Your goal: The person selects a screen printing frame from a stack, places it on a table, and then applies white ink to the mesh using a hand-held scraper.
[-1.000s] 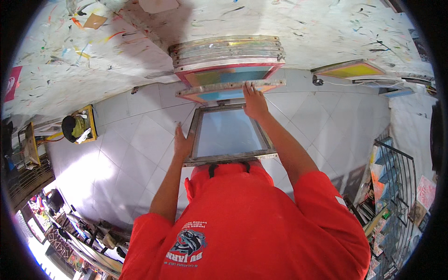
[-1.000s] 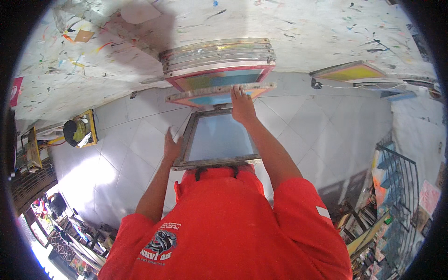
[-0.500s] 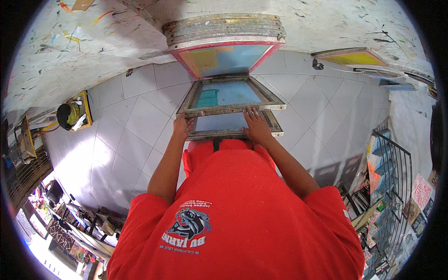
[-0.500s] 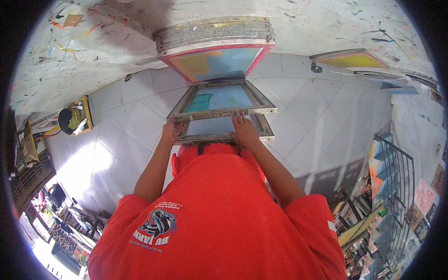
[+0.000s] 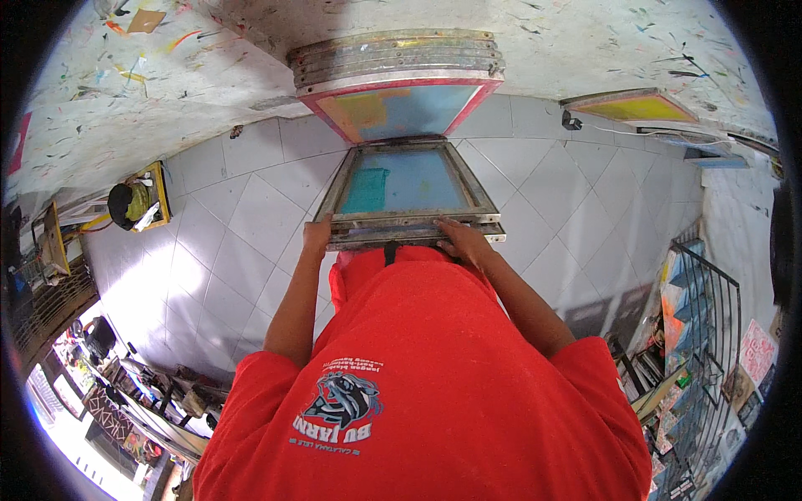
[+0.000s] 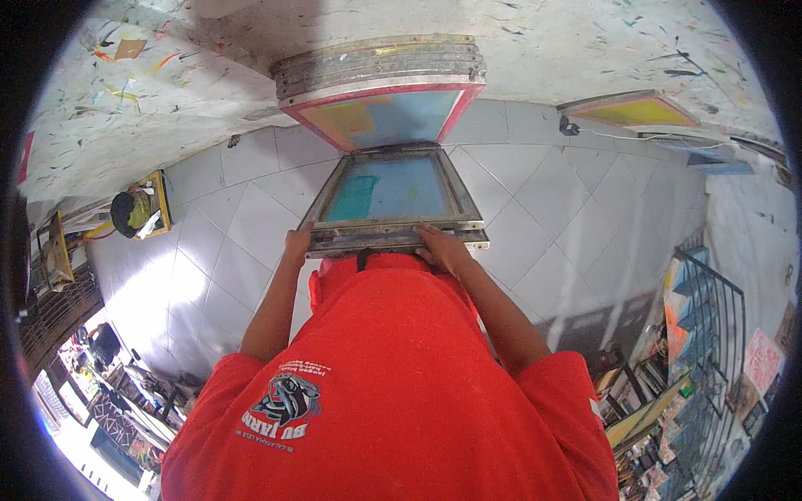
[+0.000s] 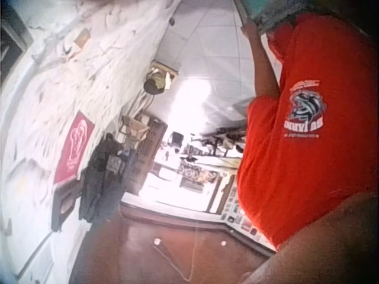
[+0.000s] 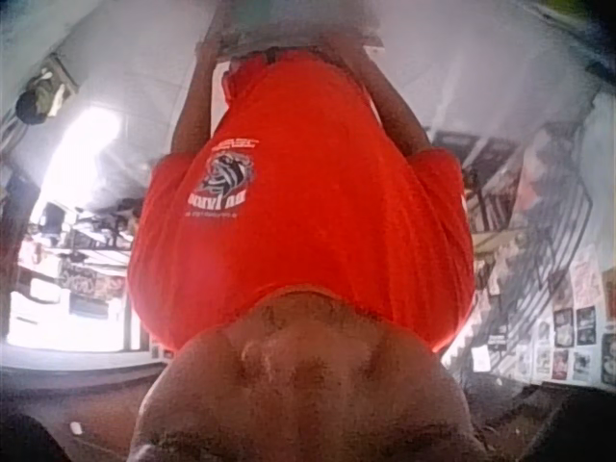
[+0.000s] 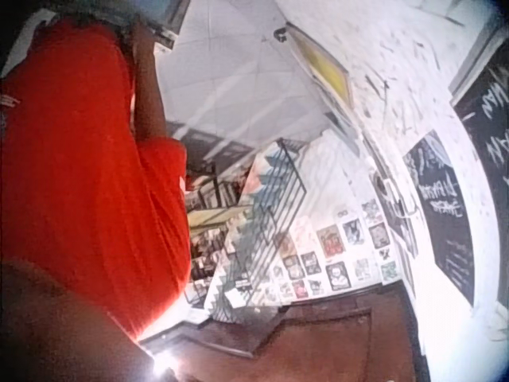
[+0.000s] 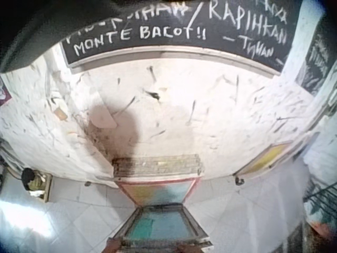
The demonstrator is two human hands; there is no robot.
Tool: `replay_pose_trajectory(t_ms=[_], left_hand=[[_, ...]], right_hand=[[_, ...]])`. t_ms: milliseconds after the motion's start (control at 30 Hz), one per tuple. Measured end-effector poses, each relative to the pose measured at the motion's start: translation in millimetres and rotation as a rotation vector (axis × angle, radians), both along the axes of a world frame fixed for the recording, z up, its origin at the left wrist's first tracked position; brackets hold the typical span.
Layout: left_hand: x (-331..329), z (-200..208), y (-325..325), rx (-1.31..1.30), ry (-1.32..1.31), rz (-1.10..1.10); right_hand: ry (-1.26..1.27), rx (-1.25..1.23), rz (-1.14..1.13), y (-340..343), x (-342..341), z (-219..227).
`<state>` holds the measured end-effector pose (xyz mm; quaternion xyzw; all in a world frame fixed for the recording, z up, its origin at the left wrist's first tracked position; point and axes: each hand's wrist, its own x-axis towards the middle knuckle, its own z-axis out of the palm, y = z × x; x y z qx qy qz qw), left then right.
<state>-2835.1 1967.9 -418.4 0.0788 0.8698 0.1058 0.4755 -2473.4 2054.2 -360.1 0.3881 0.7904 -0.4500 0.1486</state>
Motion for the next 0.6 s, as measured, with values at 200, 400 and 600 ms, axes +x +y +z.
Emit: replay_pose_trajectory(t_ms=[200,400,600], left_hand=[[28,70,42,0.026,0.334,-0.466],[5,51,132,0.598,0.588,-0.794],[-29,46,237,0.561,0.718,-1.211]], right_hand=[[0.064,0.071,0.017,10,13,-9],[-0.006,0.242,-0.058,26,10,17],[-0.128,0.277,-0.209,35,7,43]])
